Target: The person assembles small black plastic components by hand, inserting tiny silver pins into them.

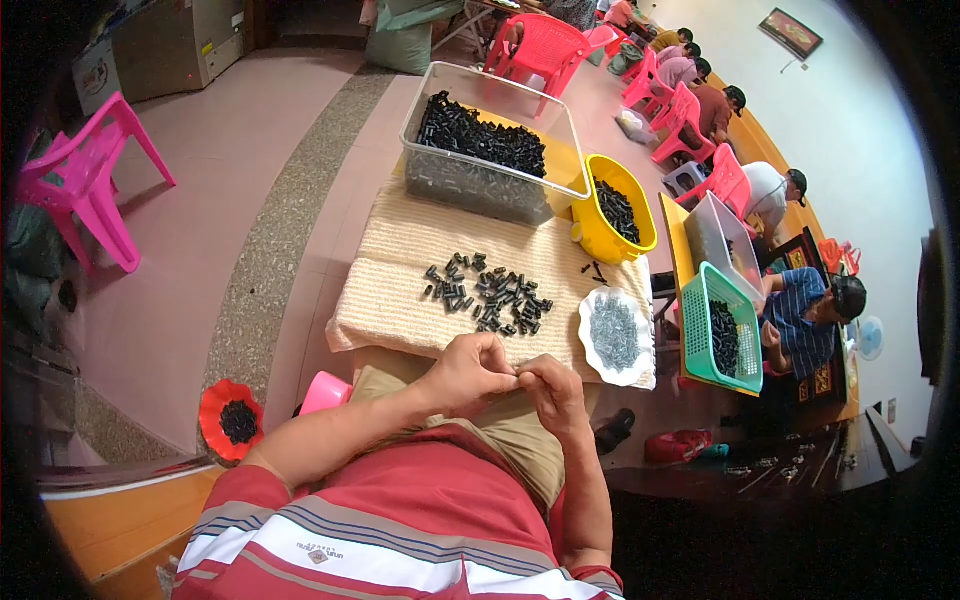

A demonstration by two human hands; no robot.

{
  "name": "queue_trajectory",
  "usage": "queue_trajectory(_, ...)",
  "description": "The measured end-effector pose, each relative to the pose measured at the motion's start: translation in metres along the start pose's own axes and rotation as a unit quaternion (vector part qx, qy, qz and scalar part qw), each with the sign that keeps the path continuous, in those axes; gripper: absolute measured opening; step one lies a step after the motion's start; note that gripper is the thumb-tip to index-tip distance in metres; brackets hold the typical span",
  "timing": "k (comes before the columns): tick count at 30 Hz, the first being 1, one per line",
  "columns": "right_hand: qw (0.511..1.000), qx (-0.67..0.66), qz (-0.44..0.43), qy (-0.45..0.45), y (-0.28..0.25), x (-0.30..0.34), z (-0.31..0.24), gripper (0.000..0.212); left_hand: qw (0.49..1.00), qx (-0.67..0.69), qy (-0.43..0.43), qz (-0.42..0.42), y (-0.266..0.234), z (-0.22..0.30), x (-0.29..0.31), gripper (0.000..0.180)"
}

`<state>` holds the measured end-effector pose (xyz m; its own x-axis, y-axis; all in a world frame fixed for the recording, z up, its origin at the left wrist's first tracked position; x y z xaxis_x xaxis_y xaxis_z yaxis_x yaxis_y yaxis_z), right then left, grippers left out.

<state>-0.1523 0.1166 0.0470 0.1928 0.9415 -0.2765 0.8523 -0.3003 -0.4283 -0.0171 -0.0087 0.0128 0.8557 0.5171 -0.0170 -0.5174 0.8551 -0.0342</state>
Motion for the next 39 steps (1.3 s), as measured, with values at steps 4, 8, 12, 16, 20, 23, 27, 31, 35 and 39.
queue_trajectory(4,0.999,-0.042,0.003,-0.001,0.000,0.001,0.008,0.012,0.987,0.138,-0.059,-0.059,0.001,-0.005,-0.001,0.021)
queue_trajectory(8,0.994,-0.084,0.040,0.059,0.003,0.006,0.014,0.018,0.986,0.136,-0.068,-0.064,-0.001,-0.002,0.000,0.021)
queue_trajectory(12,0.990,-0.089,0.069,0.081,0.009,0.006,0.015,0.020,0.995,0.074,-0.064,-0.035,-0.003,-0.002,-0.001,0.021)
queue_trajectory(16,0.987,-0.092,0.086,0.101,0.013,0.004,0.016,0.018,0.997,0.052,-0.047,-0.036,-0.003,-0.013,-0.004,0.021)
queue_trajectory(20,0.990,-0.062,0.096,0.081,0.015,0.003,0.012,0.017,0.997,0.051,-0.051,-0.032,-0.003,-0.013,-0.004,0.021)
queue_trajectory(23,0.988,-0.058,0.106,0.092,0.016,0.004,0.013,0.017,0.998,0.032,-0.046,-0.022,-0.003,-0.013,-0.004,0.020)
queue_trajectory(27,0.990,-0.050,0.098,0.083,0.015,0.003,0.012,0.017,0.999,0.016,-0.042,-0.022,-0.004,-0.013,-0.004,0.020)
queue_trajectory(31,0.994,-0.045,0.090,0.050,0.014,0.004,0.016,0.015,0.997,0.036,-0.057,-0.035,-0.004,-0.012,-0.004,0.020)
queue_trajectory(35,0.995,-0.054,0.077,0.031,0.012,0.005,0.016,0.014,0.994,0.065,-0.081,-0.047,-0.004,-0.010,-0.003,0.020)
queue_trajectory(39,0.994,-0.069,0.076,0.031,0.012,0.003,0.015,0.009,0.988,0.116,-0.087,-0.056,-0.004,-0.013,-0.003,0.019)
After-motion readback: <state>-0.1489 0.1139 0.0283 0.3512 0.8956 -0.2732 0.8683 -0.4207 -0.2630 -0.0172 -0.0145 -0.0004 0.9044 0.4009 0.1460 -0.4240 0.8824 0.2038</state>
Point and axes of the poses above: each hand's wrist, its own x-axis away from the middle knuckle, its own y-axis out of the palm, z = x × y, the point moved 2 cm from there along -x, towards the middle knuckle, and after that the axes turned 15 degrees about -x, right-handed, at the moved point
